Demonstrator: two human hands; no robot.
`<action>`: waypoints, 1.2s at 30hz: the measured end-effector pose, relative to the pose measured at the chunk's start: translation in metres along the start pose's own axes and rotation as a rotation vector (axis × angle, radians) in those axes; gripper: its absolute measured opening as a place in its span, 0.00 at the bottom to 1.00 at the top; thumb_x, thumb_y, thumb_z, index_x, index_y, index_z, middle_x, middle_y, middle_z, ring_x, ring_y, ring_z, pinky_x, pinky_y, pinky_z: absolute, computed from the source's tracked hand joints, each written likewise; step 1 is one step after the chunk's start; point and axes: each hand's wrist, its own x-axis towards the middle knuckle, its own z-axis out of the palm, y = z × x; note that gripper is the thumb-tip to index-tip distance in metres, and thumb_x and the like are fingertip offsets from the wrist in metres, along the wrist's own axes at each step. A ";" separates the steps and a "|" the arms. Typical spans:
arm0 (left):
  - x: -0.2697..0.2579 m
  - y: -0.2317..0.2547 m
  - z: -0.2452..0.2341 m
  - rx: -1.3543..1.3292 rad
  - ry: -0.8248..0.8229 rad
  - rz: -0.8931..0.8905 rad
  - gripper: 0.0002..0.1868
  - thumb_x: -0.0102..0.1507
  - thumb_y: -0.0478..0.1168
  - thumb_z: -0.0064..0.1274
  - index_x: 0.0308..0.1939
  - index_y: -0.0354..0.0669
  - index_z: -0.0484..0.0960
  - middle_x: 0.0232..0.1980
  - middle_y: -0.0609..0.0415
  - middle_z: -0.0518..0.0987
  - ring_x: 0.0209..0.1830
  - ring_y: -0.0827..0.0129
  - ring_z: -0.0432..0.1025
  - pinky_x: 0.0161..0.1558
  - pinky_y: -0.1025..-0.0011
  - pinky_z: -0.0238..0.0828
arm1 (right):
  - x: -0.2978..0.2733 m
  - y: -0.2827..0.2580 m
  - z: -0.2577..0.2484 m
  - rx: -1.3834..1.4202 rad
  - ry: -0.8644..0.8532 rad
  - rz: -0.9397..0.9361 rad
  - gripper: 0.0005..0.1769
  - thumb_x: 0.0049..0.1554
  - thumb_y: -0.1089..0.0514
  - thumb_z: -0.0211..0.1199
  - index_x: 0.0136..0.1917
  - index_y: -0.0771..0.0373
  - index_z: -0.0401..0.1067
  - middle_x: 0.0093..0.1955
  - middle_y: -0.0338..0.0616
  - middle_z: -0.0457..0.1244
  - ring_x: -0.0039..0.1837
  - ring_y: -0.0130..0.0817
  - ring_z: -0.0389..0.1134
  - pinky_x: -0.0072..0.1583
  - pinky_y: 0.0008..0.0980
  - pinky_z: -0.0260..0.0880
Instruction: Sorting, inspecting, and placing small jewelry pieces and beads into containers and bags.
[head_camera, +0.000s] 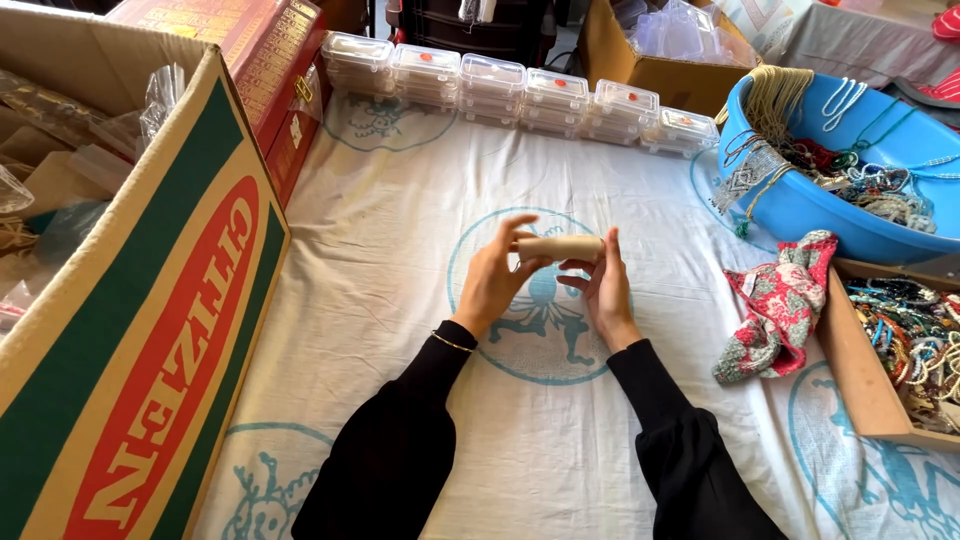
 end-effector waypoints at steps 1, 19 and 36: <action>0.001 -0.002 0.000 -0.001 -0.001 0.000 0.32 0.62 0.41 0.64 0.68 0.48 0.69 0.51 0.52 0.85 0.49 0.62 0.82 0.48 0.68 0.80 | -0.001 -0.004 0.005 0.000 0.002 0.000 0.35 0.62 0.30 0.48 0.54 0.66 0.72 0.45 0.45 0.70 0.49 0.30 0.75 0.47 0.30 0.81; -0.005 -0.005 0.005 0.189 0.024 0.116 0.18 0.61 0.46 0.65 0.53 0.49 0.81 0.51 0.59 0.81 0.45 0.69 0.79 0.44 0.74 0.78 | 0.003 0.012 -0.009 -0.138 0.120 -0.052 0.29 0.66 0.34 0.53 0.55 0.61 0.78 0.31 0.36 0.62 0.31 0.20 0.62 0.34 0.19 0.63; -0.008 -0.016 0.009 0.494 0.136 -0.025 0.15 0.58 0.53 0.60 0.41 0.49 0.89 0.52 0.49 0.84 0.50 0.57 0.77 0.49 0.60 0.70 | -0.018 -0.019 0.025 -1.348 0.161 -0.075 0.25 0.59 0.40 0.64 0.64 0.52 0.73 0.37 0.45 0.72 0.40 0.35 0.73 0.60 0.42 0.65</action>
